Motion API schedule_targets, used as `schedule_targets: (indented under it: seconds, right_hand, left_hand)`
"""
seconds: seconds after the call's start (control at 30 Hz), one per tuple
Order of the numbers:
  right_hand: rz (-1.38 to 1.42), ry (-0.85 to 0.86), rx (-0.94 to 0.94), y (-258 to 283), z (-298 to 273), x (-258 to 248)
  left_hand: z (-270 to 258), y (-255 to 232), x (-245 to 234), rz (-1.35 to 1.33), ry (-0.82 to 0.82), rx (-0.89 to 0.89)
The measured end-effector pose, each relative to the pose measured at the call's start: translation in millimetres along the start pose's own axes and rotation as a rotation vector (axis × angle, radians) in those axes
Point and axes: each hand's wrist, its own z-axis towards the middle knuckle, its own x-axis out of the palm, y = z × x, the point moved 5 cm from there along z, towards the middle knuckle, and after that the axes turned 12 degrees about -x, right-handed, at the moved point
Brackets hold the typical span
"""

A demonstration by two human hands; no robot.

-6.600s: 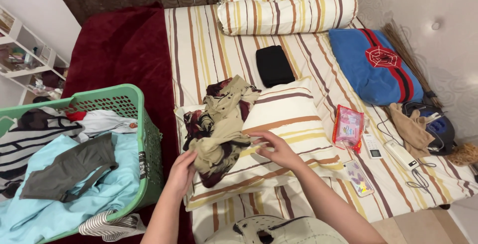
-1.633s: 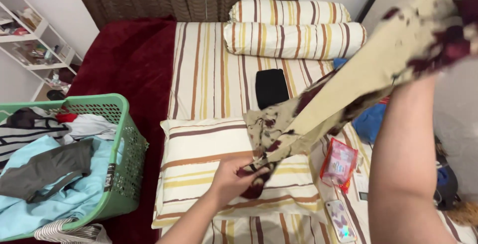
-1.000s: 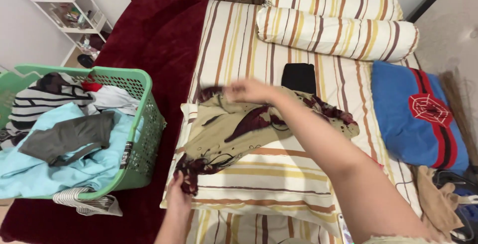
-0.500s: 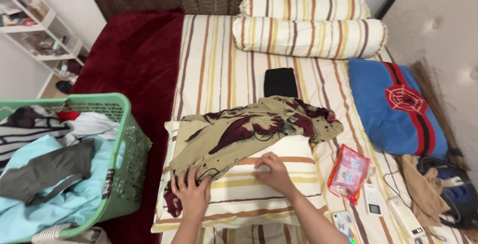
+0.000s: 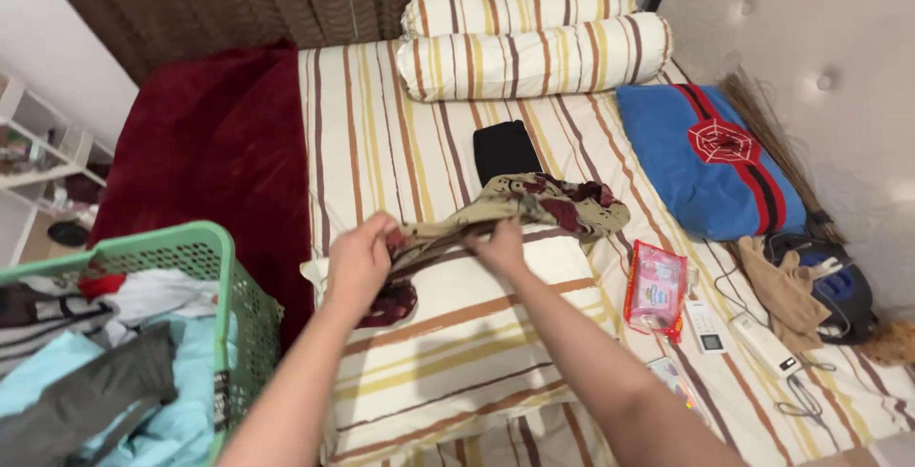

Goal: The person takes a pillowcase from a laundry basket, spreads it out over a pillow on the bed, folds it by hand, and smooths it down.

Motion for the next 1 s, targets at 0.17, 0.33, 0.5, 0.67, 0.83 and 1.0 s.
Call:
schedule_targets:
  seconds: [0.17,0.33,0.5,0.67,0.83,1.0]
  right_hand:
    - [-0.640,-0.407,-0.181,-16.8,77.8,-43.9]
    - [-0.450,-0.167,-0.226,19.0,88.6,-81.2]
    - [0.123,0.030,-0.204,54.4,88.8,-91.2]
    - [0.408,0.389,-0.225,76.0,78.3,-99.3]
    - [0.110,0.467,-0.395,98.3,62.6,-108.9]
    - [-0.435,0.152,-0.558,122.1,44.4,-107.2]
  left_hand:
    - [36.8,-37.0,-56.2,0.054,0.142,0.140]
    - [47.9,-45.3,-137.7,0.089,0.101,0.091]
    - [35.5,-14.2,-173.7,0.174,0.180,-0.054]
    - [11.6,62.9,-167.7,-0.395,0.285,-0.614]
    - [-22.3,90.9,-155.2,-0.727,0.103,-0.666]
    - [-44.1,63.8,-139.4,-0.726,0.072,-0.711]
